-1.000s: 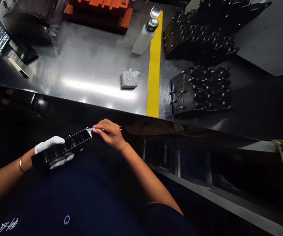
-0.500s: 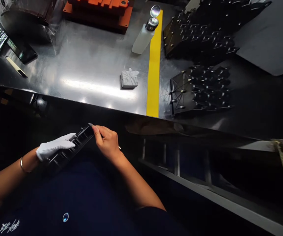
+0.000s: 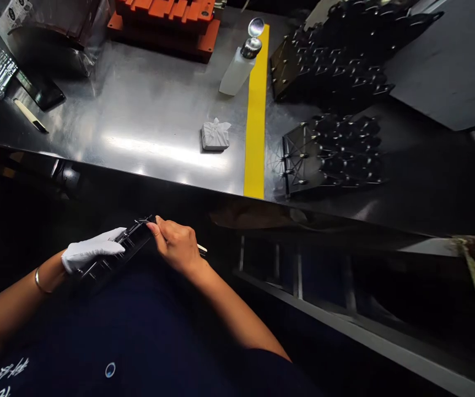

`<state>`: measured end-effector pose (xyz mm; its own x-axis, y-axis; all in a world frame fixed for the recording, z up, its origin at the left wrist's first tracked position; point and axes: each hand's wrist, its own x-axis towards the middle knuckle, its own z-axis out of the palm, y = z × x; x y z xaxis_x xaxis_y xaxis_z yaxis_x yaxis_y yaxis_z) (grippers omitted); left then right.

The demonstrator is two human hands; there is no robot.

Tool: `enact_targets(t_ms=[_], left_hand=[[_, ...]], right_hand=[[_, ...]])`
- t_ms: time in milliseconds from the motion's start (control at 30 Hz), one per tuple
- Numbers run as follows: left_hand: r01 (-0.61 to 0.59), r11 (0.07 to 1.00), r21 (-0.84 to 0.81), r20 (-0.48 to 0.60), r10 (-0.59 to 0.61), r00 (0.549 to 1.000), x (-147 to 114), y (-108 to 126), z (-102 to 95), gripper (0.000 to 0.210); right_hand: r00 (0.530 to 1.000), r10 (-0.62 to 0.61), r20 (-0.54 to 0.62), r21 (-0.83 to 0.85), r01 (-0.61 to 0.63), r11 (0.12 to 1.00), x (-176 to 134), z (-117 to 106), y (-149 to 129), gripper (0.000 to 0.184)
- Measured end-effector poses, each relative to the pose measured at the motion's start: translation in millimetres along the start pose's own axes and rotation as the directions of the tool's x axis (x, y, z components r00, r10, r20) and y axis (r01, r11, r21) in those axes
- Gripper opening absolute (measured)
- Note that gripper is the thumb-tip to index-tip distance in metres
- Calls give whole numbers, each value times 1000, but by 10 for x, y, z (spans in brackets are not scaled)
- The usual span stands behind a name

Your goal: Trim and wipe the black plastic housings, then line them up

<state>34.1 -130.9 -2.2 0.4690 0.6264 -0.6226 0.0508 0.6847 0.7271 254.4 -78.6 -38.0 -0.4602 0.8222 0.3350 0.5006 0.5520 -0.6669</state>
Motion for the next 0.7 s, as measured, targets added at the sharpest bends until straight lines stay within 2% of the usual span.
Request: enact_targets(t_ms=[133,200,233,267,333,400,500,567,700], left_hand=[[-47,989,138,-80,58,995,1,54,-9,51],[-60,967,247,-226,118,967,18,56,2,55],[-54,947,315,-332,164,929,30,41,12,60],[-44,919,392,-433,226,873,43,14,22,65],[-27,830,558,-544,390,743,67,-71,41,76],[-53,717,695,-514,547,660,84,-178,52,76],[-121,597,793,-432,691,580,100,-326,55,71],[-142,557,819,-404,734,547,110,-393,56,70],[-164,520,838,-372,766,524,114,-432,52,69]], right_hand=[[999,53,1,158,-53,986,36,-44,6,28],[995,93,-27,193,-87,977,84,-102,-7,31],[995,89,-40,174,-80,982,110,-133,-16,32],[997,61,-49,134,-54,990,136,-163,-27,32],[998,-39,-42,27,40,999,180,-216,-49,34],[990,-142,-17,-72,141,987,215,-261,-67,37],[966,-252,54,-167,258,952,252,-327,-79,46],[945,-310,105,-201,325,924,268,-374,-79,49],[918,-381,111,-215,397,892,290,-449,-80,53]])
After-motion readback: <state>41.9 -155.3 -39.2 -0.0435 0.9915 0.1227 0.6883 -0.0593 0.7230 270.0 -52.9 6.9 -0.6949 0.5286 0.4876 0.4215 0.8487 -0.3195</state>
